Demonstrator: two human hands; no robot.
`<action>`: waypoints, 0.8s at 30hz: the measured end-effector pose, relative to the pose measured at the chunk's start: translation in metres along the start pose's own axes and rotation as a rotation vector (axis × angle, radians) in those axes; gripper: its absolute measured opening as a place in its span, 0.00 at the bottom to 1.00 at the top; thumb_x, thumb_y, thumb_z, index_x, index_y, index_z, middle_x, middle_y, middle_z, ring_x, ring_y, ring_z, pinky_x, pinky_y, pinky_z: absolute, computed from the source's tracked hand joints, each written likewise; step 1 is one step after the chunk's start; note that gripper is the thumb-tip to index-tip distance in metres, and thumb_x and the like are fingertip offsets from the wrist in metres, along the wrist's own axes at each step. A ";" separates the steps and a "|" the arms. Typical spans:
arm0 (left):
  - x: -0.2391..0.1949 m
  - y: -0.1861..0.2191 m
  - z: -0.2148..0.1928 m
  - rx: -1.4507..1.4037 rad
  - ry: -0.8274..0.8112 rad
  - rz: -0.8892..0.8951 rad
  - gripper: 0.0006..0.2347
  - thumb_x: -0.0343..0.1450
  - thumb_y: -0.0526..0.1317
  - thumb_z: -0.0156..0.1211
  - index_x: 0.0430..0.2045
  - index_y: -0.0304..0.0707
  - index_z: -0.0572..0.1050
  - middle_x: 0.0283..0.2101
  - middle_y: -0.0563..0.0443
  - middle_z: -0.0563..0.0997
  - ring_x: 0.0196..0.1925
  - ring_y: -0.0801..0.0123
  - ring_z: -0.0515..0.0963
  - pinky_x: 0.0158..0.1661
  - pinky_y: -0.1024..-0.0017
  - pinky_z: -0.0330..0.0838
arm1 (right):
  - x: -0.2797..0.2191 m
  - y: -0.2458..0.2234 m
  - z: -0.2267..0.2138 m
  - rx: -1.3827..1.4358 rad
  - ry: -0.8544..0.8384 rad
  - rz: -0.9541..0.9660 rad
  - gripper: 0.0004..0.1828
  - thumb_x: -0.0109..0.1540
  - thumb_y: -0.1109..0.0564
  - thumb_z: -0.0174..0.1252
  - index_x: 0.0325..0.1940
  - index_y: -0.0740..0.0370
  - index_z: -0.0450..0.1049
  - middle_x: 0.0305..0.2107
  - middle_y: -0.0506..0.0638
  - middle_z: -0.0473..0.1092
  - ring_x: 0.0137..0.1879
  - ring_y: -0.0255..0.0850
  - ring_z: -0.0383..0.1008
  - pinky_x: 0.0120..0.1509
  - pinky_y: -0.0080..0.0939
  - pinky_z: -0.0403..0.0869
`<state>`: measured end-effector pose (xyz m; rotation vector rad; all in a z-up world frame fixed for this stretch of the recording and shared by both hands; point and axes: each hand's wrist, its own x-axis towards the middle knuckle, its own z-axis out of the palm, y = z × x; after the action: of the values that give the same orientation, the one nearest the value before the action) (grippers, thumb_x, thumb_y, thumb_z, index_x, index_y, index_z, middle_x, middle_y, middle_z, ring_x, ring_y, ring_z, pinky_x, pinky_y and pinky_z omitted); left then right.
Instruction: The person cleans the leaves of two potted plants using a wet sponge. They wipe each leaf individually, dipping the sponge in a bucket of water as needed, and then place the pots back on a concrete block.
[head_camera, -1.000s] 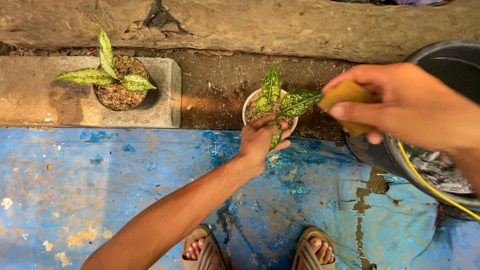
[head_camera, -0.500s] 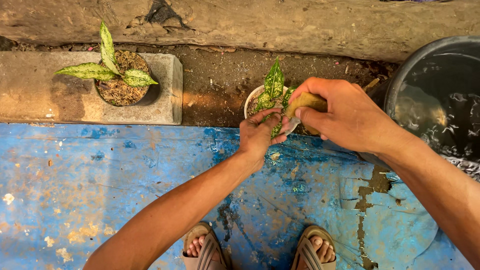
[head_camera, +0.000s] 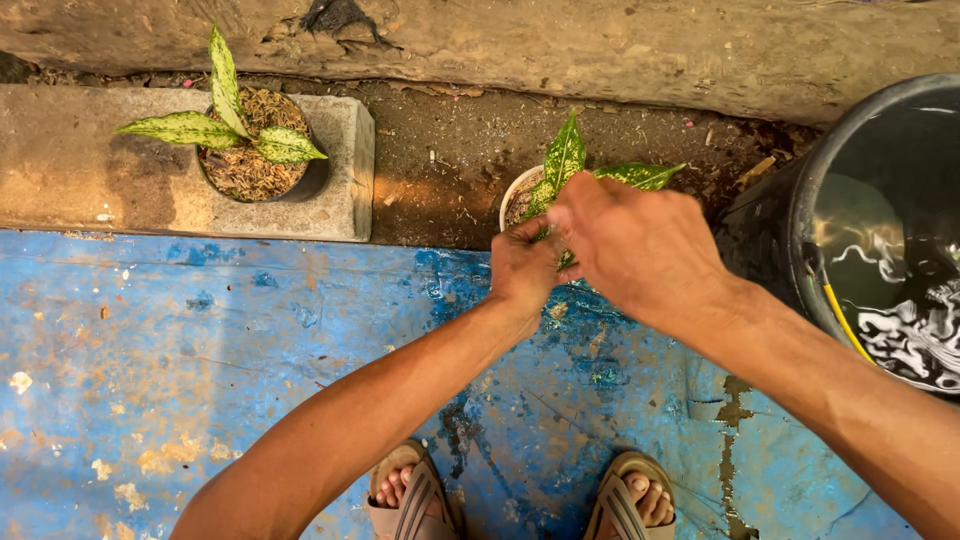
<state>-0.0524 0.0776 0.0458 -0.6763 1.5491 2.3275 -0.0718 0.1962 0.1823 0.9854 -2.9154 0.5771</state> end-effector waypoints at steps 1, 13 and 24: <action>0.000 0.002 -0.001 -0.004 0.031 -0.038 0.11 0.76 0.36 0.53 0.50 0.29 0.76 0.45 0.45 0.82 0.42 0.66 0.84 0.42 0.67 0.85 | 0.001 0.001 -0.002 0.075 0.018 0.037 0.12 0.69 0.51 0.57 0.43 0.63 0.73 0.27 0.59 0.76 0.30 0.57 0.77 0.33 0.55 0.74; -0.005 0.005 -0.017 -0.268 -0.104 -0.028 0.11 0.72 0.25 0.54 0.47 0.24 0.76 0.43 0.41 0.81 0.45 0.64 0.84 0.49 0.65 0.83 | -0.013 0.024 0.013 0.185 -0.071 0.193 0.23 0.62 0.57 0.60 0.61 0.58 0.69 0.35 0.58 0.77 0.40 0.56 0.80 0.43 0.54 0.77; -0.009 0.005 -0.017 -0.432 -0.105 -0.134 0.11 0.73 0.25 0.51 0.48 0.26 0.74 0.50 0.39 0.79 0.48 0.56 0.82 0.52 0.60 0.79 | -0.026 0.043 0.047 -0.340 0.106 -0.276 0.30 0.52 0.63 0.62 0.60 0.66 0.72 0.51 0.59 0.77 0.46 0.52 0.80 0.42 0.47 0.80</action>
<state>-0.0430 0.0606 0.0489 -0.7105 0.9298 2.5669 -0.0711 0.2267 0.1208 1.2286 -2.5979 0.1119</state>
